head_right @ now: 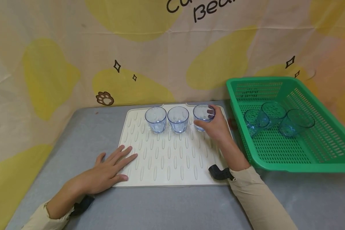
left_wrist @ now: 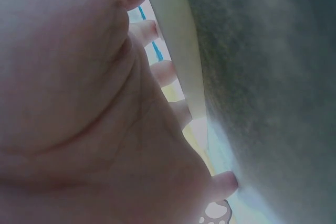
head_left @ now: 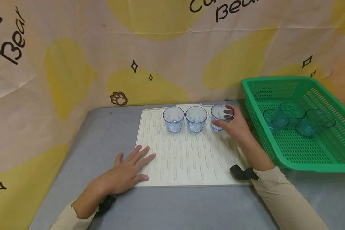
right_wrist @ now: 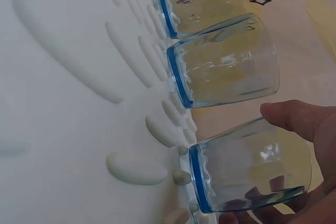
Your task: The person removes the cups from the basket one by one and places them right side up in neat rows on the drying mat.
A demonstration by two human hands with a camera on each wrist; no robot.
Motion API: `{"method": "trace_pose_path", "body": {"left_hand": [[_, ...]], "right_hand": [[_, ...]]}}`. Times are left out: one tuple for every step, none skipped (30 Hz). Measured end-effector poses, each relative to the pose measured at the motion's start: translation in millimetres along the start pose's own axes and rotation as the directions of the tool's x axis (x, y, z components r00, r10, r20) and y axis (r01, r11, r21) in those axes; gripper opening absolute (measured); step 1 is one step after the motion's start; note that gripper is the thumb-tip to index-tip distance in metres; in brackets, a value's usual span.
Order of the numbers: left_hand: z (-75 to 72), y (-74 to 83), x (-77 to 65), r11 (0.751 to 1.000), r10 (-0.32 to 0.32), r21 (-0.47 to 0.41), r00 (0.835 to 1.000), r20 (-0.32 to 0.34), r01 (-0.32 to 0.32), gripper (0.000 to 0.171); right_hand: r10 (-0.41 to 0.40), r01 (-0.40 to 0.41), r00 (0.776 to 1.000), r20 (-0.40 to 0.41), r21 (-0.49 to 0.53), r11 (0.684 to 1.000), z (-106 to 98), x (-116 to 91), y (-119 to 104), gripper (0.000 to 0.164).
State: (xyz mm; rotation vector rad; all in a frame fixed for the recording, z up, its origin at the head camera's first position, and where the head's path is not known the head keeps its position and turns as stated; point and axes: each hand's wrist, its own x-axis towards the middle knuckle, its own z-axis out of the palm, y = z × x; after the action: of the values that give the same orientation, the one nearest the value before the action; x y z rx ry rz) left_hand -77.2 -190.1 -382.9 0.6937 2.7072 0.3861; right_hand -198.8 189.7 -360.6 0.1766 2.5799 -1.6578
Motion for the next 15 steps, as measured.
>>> {"method": "trace_pose_path", "body": {"left_hand": [[0.0, 0.2, 0.1, 1.000, -0.002, 0.001, 1.000, 0.001, 0.002, 0.069], [0.0, 0.4, 0.3, 1.000, -0.003, 0.003, 1.000, 0.001, 0.003, 0.069], [0.0, 0.6, 0.4, 1.000, -0.003, 0.004, 1.000, 0.000, 0.003, 0.069], [0.1, 0.8, 0.5, 1.000, -0.003, 0.005, 1.000, 0.001, 0.003, 0.069], [0.2, 1.0, 0.6, 1.000, -0.003, 0.005, 1.000, 0.002, 0.003, 0.070], [0.3, 1.2, 0.7, 1.000, -0.003, 0.005, 1.000, 0.001, 0.003, 0.069], [0.4, 1.3, 0.8, 1.000, -0.003, 0.004, 1.000, 0.003, 0.003, 0.069], [0.6, 1.5, 0.8, 1.000, -0.002, 0.003, 1.000, 0.003, 0.002, 0.069], [0.6, 1.7, 0.7, 1.000, -0.001, -0.001, 1.000, 0.005, 0.001, 0.069], [0.7, 1.9, 0.6, 1.000, -0.001, -0.006, 1.000, 0.007, 0.001, 0.069], [0.7, 2.0, 0.5, 1.000, -0.001, -0.010, 1.000, 0.006, 0.001, 0.069], [0.7, 1.8, 0.3, 1.000, 0.000, -0.013, 1.000, 0.004, 0.000, 0.069], [0.7, 1.6, 0.2, 1.000, 0.001, -0.014, 1.000, 0.002, -0.001, 0.069], [0.6, 1.5, 0.1, 1.000, 0.002, -0.015, 1.000, -0.001, -0.002, 0.069], [0.4, 1.3, 0.0, 1.000, 0.001, -0.015, 1.000, -0.003, -0.002, 0.069]], "right_hand": [[-0.004, 0.004, 1.000, 0.004, -0.001, 1.000, -0.5, -0.2, 0.3, 0.093], [-0.009, 0.009, 1.000, 0.009, 0.000, 1.000, -1.0, -0.4, 0.4, 0.093], [-0.013, 0.013, 1.000, 0.013, 0.004, 1.000, -1.5, -0.6, 0.5, 0.093], [-0.016, 0.016, 1.000, 0.017, 0.009, 1.000, -2.0, -0.6, 0.7, 0.093], [-0.020, 0.019, 1.000, 0.022, 0.010, 1.000, -2.5, -0.7, 0.8, 0.094], [-0.023, 0.023, 0.999, 0.024, 0.013, 1.000, -2.8, -0.7, 0.9, 0.095], [-0.023, 0.023, 0.999, 0.023, 0.010, 1.000, -2.9, -0.7, 0.9, 0.097], [-0.024, 0.024, 1.000, 0.013, 0.000, 1.000, -3.1, -0.9, 0.3, 0.099], [-0.025, 0.025, 1.000, 0.001, -0.008, 1.000, -3.2, -1.3, -0.4, 0.101], [-0.029, 0.029, 1.000, -0.011, -0.017, 0.999, -3.4, -1.5, -1.3, 0.104], [-0.037, 0.036, 0.999, -0.024, -0.024, 0.999, -3.6, -2.1, -2.5, 0.106], [-0.044, 0.042, 0.998, -0.038, -0.034, 0.999, -3.9, -3.1, -4.2, 0.108], [-0.052, 0.049, 0.997, -0.051, -0.045, 0.998, -4.3, -4.4, -6.4, 0.109], [-0.062, 0.058, 0.996, -0.063, -0.053, 0.997, -4.7, -6.0, -8.9, 0.109], [-0.075, 0.071, 0.995, -0.068, -0.053, 0.996, -5.0, -7.6, -11.6, 0.109]]}}
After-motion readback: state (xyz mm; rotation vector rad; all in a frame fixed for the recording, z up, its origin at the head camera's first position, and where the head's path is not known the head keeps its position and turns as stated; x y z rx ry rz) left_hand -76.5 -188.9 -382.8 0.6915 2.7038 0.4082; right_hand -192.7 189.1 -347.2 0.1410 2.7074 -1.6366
